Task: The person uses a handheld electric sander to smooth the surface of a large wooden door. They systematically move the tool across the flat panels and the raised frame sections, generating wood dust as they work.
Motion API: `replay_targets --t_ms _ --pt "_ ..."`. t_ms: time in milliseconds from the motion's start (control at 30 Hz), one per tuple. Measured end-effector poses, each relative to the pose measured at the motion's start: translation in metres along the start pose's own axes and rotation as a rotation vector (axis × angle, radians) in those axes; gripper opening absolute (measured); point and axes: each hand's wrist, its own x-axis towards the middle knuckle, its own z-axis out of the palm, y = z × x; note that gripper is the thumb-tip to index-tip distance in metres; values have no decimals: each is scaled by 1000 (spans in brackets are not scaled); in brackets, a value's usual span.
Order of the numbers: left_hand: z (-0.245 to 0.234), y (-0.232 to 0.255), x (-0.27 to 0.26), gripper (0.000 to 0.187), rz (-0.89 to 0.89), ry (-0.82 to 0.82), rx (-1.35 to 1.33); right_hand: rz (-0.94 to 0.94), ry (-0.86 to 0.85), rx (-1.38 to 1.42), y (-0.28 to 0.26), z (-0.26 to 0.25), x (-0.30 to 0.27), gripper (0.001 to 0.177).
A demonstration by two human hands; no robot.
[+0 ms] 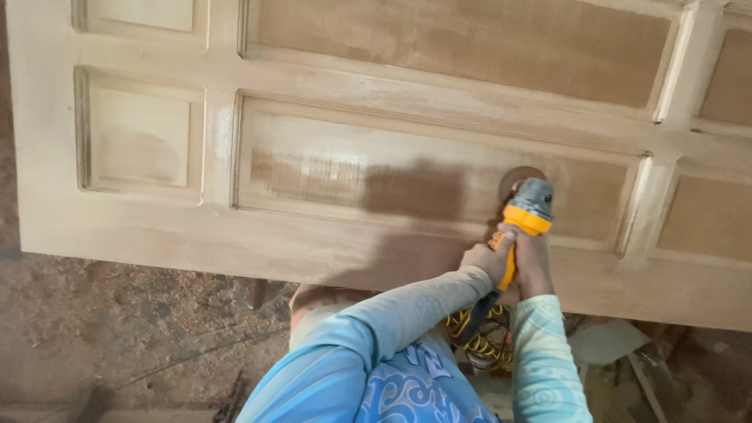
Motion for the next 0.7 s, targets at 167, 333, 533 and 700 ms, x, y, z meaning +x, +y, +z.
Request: replay_targets --t_ms 167,333,533,700 --pt "-55 -31 -6 104 -31 70 -77 98 -7 -27 6 72 -18 20" --pt "-114 -60 -23 101 -36 123 -153 0 -84 -131 14 136 -45 24" --pt "-179 -95 -35 104 -27 154 -155 43 -149 -124 35 206 -67 22" --pt "-224 -120 -41 105 -27 189 -190 57 -144 -139 47 257 -82 22"
